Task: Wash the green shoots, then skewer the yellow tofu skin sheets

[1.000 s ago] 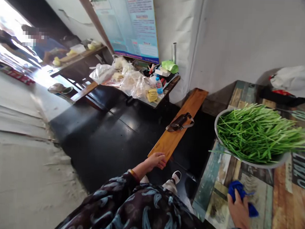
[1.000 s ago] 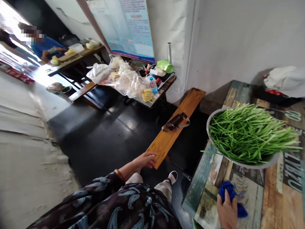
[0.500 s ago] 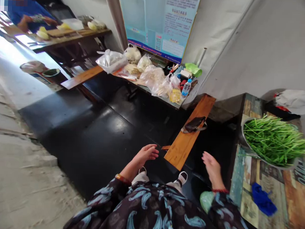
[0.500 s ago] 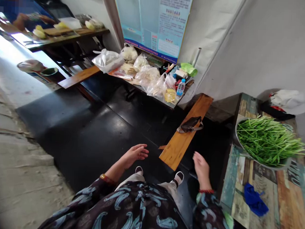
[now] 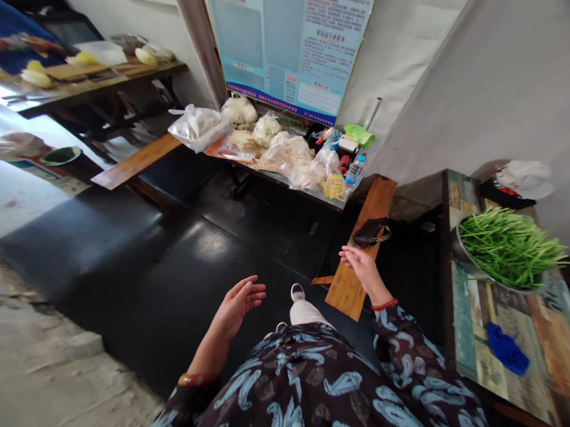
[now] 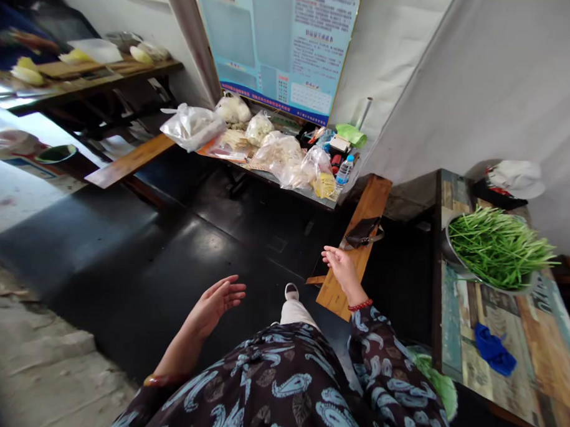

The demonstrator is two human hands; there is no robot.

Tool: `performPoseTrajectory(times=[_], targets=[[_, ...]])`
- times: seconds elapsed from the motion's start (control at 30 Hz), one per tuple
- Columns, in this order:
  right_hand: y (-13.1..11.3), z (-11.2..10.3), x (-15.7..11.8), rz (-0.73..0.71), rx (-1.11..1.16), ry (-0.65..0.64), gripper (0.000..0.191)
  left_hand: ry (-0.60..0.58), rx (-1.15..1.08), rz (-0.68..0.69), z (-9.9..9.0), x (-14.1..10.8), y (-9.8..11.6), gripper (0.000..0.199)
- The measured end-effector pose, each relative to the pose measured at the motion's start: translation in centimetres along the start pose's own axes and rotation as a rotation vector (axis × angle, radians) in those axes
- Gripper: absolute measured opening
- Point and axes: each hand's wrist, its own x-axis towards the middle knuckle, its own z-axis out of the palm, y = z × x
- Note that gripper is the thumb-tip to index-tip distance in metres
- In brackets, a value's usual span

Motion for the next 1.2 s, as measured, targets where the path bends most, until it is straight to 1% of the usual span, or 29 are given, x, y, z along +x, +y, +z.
performPoseTrajectory(times=[0.07,0.13,0.2,0.27,0.33,0.43,0.53,0.6,0.67,0.73,0.8,0.83,0.9,0.93,1.03,1.1,1.13,1.2], targets=[[-0.3,-0.4,1.7,0.03,0.037,0.056,0.054,-0.008,0.015,0.006,-0.2,1.8,1.4,0.055],[-0.7,-0.6,3.8,0.052,0.064,0.1,0.054,0.014,0.029,0.013,0.1,4.1,2.9,0.057],[-1.4,-0.6,6.6,0.048,0.079,0.127,0.054,0.011,0.051,0.011,0.9,6.8,4.5,0.059],[-2.3,-0.3,10.4,0.015,0.088,0.141,0.053,-0.015,0.077,0.006,2.2,9.9,6.1,0.06],[-3.3,0.3,15.2,-0.022,0.086,0.148,0.053,-0.034,0.097,-0.003,3.9,13.3,7.9,0.059],[-5.0,1.8,23.7,-0.069,0.026,0.169,0.053,-0.041,0.126,-0.021,6.7,18.9,11.3,0.058],[-6.5,4.1,32.6,-0.095,-0.036,0.196,0.058,-0.044,0.168,-0.01,9.6,24.7,15.0,0.059],[-7.3,5.9,37.7,-0.1,-0.06,0.211,0.06,-0.044,0.201,0.014,11.5,28.2,17.3,0.059],[-7.9,7.6,41.9,-0.126,-0.157,0.247,0.061,-0.054,0.235,0.028,13.3,31.2,19.3,0.059],[-8.3,9.1,45.0,-0.153,-0.31,0.308,0.06,-0.079,0.264,0.022,15.0,33.7,21.0,0.058],[-8.5,10.1,46.9,-0.158,-0.376,0.354,0.052,-0.102,0.286,0.004,16.4,36.1,22.3,0.057],[-8.5,10.4,47.4,-0.146,-0.352,0.361,0.044,-0.113,0.298,-0.006,17.0,37.4,22.9,0.056],[-8.3,10.4,47.8,-0.117,-0.261,0.354,0.028,-0.151,0.334,-0.025,18.2,40.0,24.0,0.053],[-8.2,10.2,47.6,-0.101,-0.217,0.352,0.025,-0.172,0.359,-0.031,18.7,41.5,24.4,0.052],[-7.7,9.3,45.6,-0.04,-0.109,0.372,0.029,-0.219,0.452,-0.027,20.7,46.6,25.8,0.048],[-7.5,8.9,43.8,0.003,-0.03,0.39,0.032,-0.25,0.534,0.01,22.6,50.2,26.7,0.047],[-7.6,8.9,43.0,0.021,0.004,0.403,0.031,-0.271,0.588,0.051,23.8,52.0,27.0,0.046],[-7.8,9.3,41.7,0.05,0.058,0.44,0.027,-0.32,0.711,0.183,26.6,55.2,27.2,0.046]])
